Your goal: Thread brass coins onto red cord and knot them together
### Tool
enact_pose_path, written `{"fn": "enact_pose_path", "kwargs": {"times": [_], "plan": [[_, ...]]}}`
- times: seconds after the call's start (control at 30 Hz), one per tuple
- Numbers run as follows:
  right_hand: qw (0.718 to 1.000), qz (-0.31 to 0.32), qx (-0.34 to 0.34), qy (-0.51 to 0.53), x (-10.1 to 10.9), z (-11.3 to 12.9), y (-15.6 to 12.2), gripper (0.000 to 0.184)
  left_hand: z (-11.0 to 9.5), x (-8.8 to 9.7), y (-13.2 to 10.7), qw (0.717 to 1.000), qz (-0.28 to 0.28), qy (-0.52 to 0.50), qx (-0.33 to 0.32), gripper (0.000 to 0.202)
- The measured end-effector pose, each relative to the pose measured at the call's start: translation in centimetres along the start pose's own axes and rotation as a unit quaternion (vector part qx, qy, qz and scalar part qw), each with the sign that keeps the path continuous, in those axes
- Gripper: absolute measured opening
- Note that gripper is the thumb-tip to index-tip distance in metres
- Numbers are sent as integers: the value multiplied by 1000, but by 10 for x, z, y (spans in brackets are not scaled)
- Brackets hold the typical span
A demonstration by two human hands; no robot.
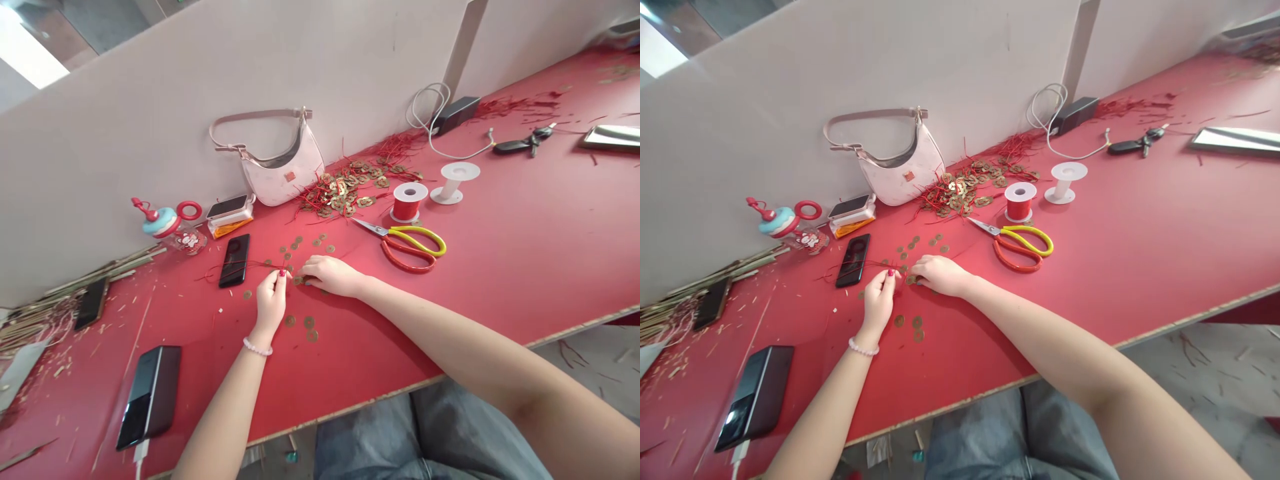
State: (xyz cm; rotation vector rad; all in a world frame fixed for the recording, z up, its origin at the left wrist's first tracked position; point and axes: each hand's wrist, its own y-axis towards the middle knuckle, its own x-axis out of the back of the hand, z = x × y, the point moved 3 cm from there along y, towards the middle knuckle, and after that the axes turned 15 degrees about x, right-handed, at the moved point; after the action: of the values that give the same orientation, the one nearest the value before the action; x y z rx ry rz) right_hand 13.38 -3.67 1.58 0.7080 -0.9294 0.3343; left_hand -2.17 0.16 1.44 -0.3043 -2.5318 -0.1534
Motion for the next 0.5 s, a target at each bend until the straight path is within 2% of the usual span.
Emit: {"fn": "enact_pose_path", "kwargs": {"times": [0.17,0.3,0.37,0.5], "plan": [[1000,-12,-24,-12,-1,-3,-2,18,-2,0,-1,1000,9,28,-6,35],[991,-84,-73,73,0,-8,-4,21,-4,-4,-1,997,32,61,-36,34],[970,-146,-114,156,1,-11,-5,22,-4,-5,-1,995,38,73,-54,33],[901,-235,-166,324,3,-16,-7,13,-2,-6,1,993,30,86,-77,31]]}}
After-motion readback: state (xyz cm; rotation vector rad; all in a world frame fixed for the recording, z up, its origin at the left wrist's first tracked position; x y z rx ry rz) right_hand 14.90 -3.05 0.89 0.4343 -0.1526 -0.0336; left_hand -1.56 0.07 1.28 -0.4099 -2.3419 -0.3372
